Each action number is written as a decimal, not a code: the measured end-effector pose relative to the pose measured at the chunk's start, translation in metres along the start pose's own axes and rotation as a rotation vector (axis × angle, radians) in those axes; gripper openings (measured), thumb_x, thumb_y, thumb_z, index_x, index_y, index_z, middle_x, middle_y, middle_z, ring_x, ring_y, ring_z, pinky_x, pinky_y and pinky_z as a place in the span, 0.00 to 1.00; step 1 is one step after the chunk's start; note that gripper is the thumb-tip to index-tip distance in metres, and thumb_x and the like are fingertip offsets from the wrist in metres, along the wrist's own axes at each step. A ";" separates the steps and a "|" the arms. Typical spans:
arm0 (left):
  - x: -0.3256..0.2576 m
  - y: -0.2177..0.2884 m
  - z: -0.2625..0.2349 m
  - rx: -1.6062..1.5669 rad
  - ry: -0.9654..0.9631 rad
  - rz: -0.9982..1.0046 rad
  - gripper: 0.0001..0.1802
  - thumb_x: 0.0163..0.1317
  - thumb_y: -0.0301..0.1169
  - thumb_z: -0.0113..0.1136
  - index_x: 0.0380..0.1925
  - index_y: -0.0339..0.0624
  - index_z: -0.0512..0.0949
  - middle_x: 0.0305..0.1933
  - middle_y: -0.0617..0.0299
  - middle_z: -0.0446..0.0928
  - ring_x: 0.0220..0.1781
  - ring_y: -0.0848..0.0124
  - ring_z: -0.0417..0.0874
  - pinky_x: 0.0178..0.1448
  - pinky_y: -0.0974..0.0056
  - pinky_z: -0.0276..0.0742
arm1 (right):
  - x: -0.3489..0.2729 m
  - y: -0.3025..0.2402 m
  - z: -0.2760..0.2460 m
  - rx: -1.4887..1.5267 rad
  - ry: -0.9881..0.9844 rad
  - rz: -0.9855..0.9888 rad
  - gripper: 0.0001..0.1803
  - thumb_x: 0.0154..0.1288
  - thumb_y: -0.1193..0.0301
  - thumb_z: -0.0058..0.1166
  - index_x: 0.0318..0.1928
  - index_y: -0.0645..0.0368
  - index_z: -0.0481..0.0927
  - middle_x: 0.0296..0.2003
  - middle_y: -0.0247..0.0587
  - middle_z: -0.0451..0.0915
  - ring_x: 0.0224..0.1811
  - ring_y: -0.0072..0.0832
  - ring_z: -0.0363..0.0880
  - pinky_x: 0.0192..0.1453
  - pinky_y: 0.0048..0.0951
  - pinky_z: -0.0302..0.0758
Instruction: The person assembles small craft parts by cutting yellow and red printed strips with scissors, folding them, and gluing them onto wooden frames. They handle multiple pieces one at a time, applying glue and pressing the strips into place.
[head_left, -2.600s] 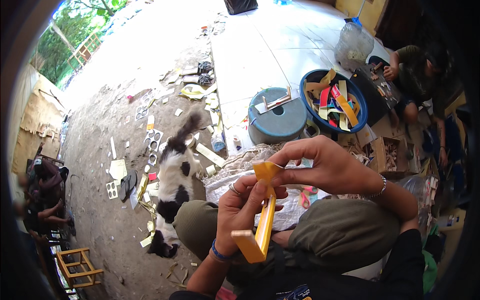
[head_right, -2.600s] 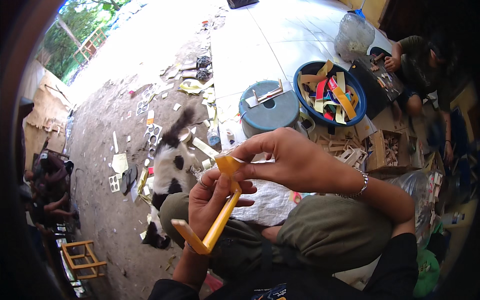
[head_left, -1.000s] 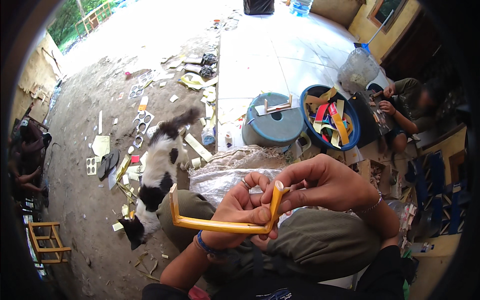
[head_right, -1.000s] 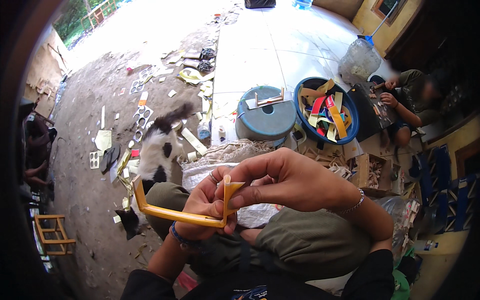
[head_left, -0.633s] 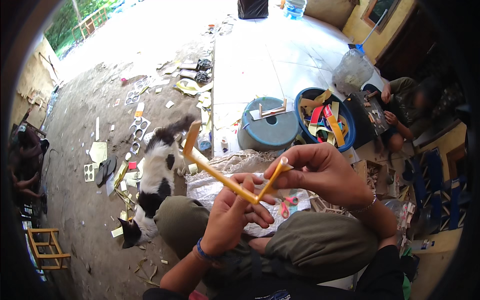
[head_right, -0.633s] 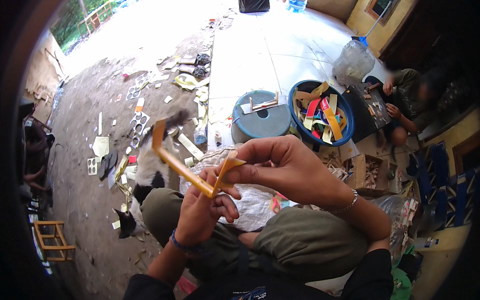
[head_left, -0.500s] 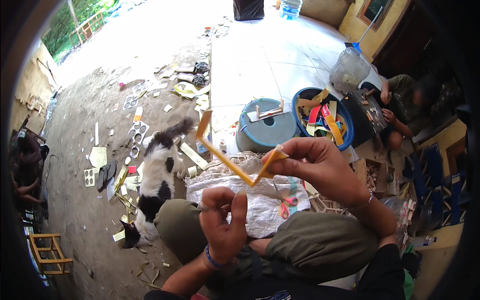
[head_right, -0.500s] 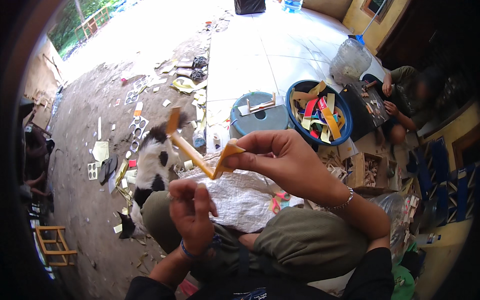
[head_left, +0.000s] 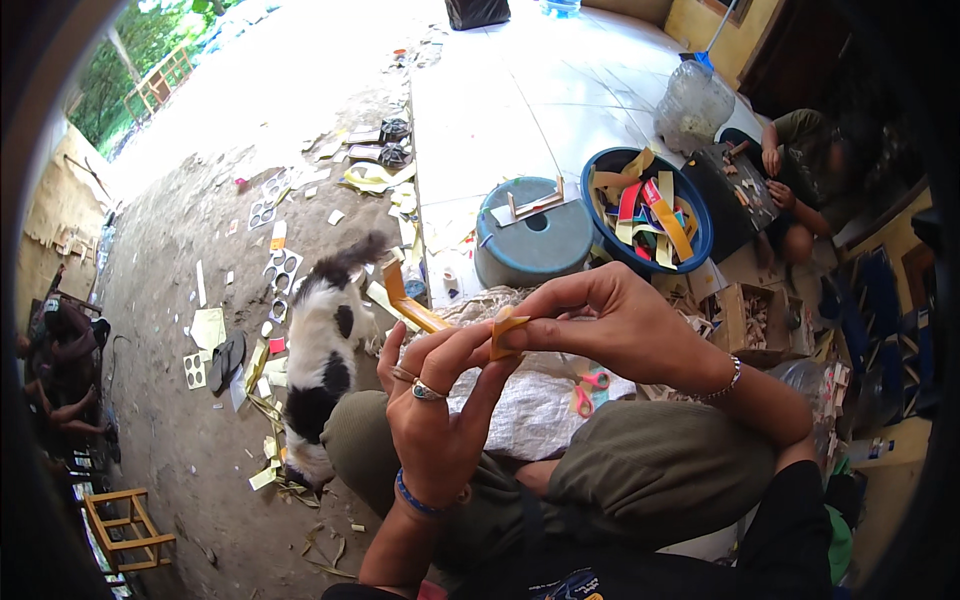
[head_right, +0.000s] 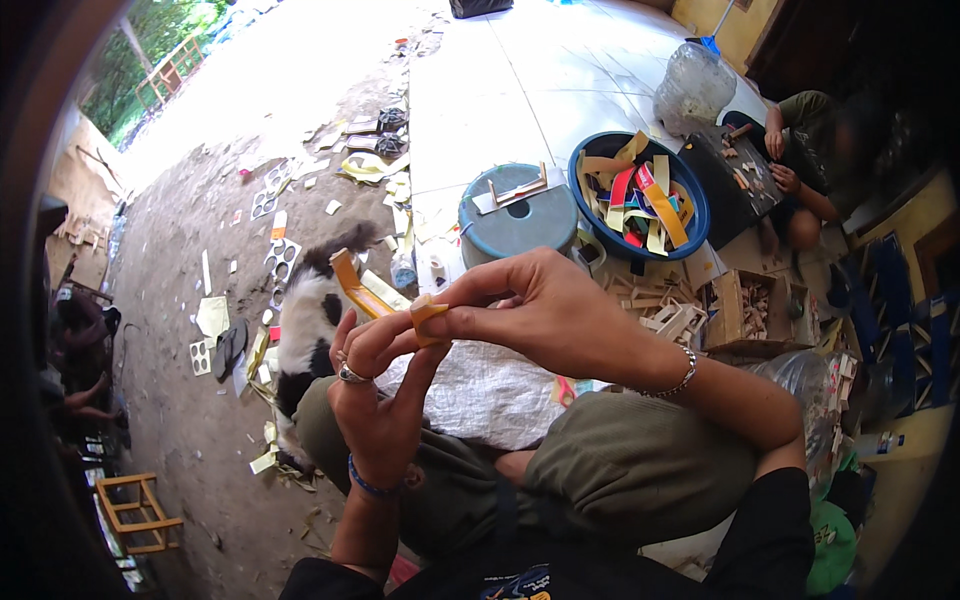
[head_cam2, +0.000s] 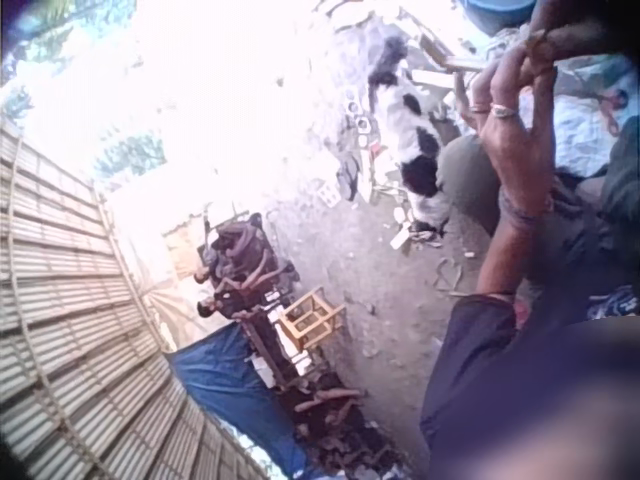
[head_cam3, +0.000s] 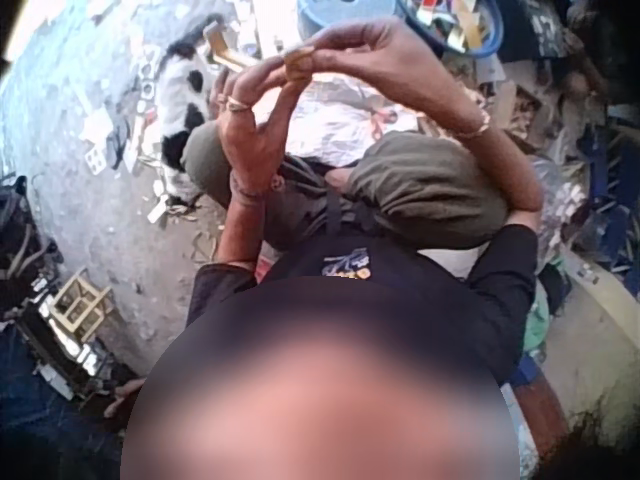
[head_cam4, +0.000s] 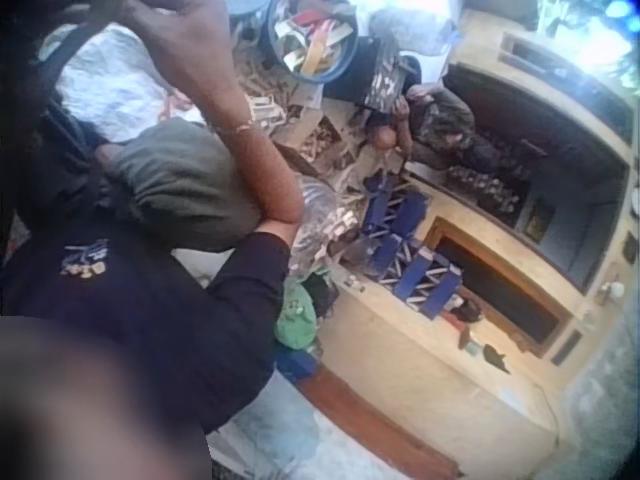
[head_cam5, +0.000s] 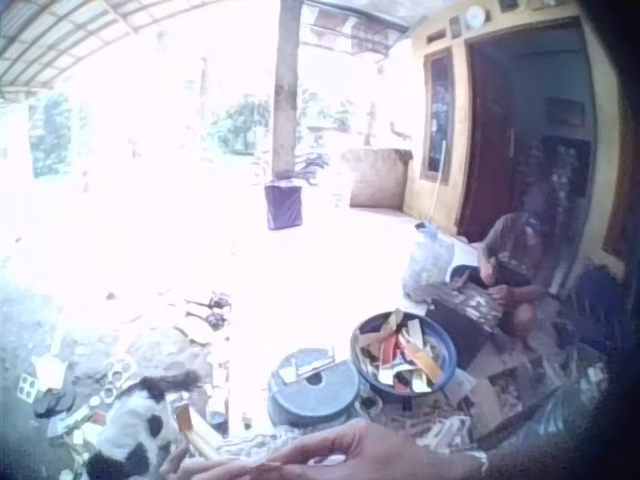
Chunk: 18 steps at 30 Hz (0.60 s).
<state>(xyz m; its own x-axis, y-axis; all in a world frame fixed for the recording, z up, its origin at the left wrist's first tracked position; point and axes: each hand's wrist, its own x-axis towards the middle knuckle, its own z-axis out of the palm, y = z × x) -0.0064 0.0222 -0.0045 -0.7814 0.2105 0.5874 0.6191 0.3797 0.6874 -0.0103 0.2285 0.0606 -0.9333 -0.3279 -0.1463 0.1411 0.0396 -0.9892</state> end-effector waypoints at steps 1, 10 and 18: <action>-0.001 0.000 0.000 0.005 0.005 0.008 0.22 0.58 0.26 0.75 0.53 0.49 0.82 0.43 0.68 0.89 0.53 0.68 0.86 0.75 0.50 0.59 | 0.000 0.001 0.000 -0.028 -0.004 -0.018 0.14 0.73 0.70 0.62 0.52 0.68 0.86 0.44 0.42 0.90 0.49 0.22 0.86 0.57 0.23 0.81; -0.004 0.005 0.000 -0.475 -0.100 -0.392 0.18 0.63 0.21 0.71 0.52 0.44 0.78 0.45 0.61 0.89 0.50 0.75 0.88 0.72 0.54 0.66 | -0.003 0.001 -0.003 -0.499 0.087 -0.200 0.12 0.66 0.71 0.69 0.49 0.57 0.89 0.40 0.33 0.76 0.45 0.20 0.76 0.49 0.25 0.74; -0.001 0.002 -0.003 -0.769 -0.182 -0.536 0.18 0.66 0.18 0.66 0.53 0.35 0.73 0.45 0.54 0.86 0.50 0.72 0.87 0.55 0.69 0.79 | 0.002 0.008 -0.001 -0.555 0.060 -0.284 0.09 0.71 0.69 0.65 0.45 0.61 0.87 0.40 0.37 0.78 0.44 0.25 0.78 0.47 0.28 0.75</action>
<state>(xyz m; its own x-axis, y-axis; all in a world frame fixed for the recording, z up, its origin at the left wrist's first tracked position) -0.0036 0.0199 -0.0023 -0.9361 0.3420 0.0819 0.0063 -0.2165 0.9763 -0.0115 0.2293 0.0520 -0.9285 -0.3446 0.1383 -0.2922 0.4482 -0.8448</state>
